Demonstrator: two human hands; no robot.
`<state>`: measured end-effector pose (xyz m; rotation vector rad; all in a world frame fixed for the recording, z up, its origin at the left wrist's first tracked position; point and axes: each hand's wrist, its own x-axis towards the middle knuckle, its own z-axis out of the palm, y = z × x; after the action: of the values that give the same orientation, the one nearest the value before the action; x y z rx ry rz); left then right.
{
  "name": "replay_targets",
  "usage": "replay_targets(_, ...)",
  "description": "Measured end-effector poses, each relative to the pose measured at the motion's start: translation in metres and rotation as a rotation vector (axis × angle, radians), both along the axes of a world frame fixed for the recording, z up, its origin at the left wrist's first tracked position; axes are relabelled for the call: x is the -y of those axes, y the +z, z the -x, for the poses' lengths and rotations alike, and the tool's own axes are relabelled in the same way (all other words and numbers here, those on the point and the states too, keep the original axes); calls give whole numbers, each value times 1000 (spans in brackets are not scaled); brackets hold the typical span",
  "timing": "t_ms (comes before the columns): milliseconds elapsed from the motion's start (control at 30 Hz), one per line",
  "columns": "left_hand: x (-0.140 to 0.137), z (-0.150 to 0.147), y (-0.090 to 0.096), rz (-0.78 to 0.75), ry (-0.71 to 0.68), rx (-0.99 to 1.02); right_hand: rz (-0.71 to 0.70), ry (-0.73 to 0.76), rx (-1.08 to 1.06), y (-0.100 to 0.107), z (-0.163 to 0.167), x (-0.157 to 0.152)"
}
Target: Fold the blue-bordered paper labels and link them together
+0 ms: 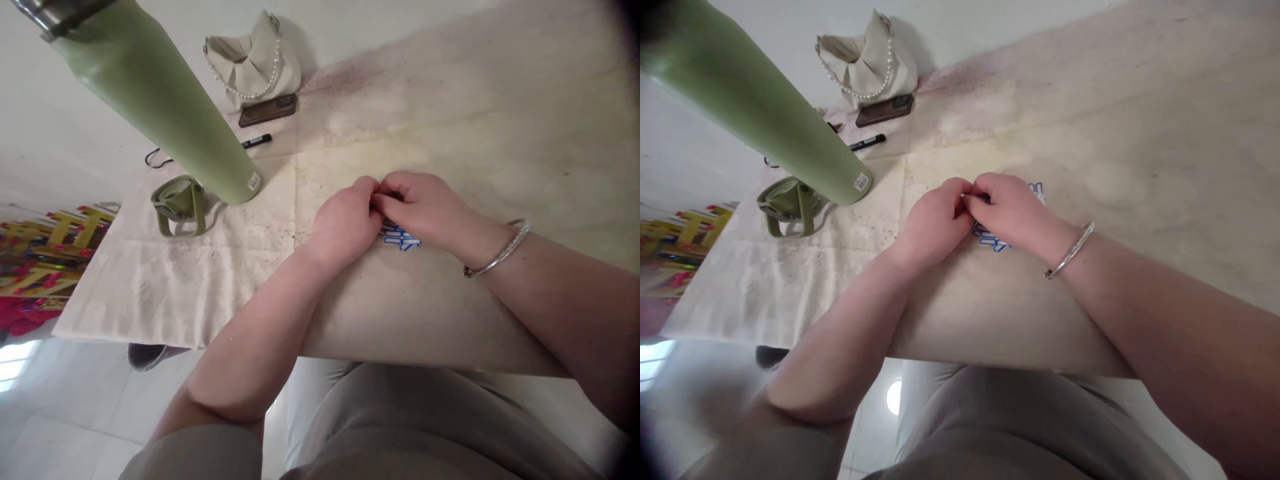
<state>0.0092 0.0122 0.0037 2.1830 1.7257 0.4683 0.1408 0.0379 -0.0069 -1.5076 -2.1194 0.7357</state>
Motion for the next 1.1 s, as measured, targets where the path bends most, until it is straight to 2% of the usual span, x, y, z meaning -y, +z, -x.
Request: replay_targets(1100,3,-2,2,23,6,0,15,1,3,0,-1,0)
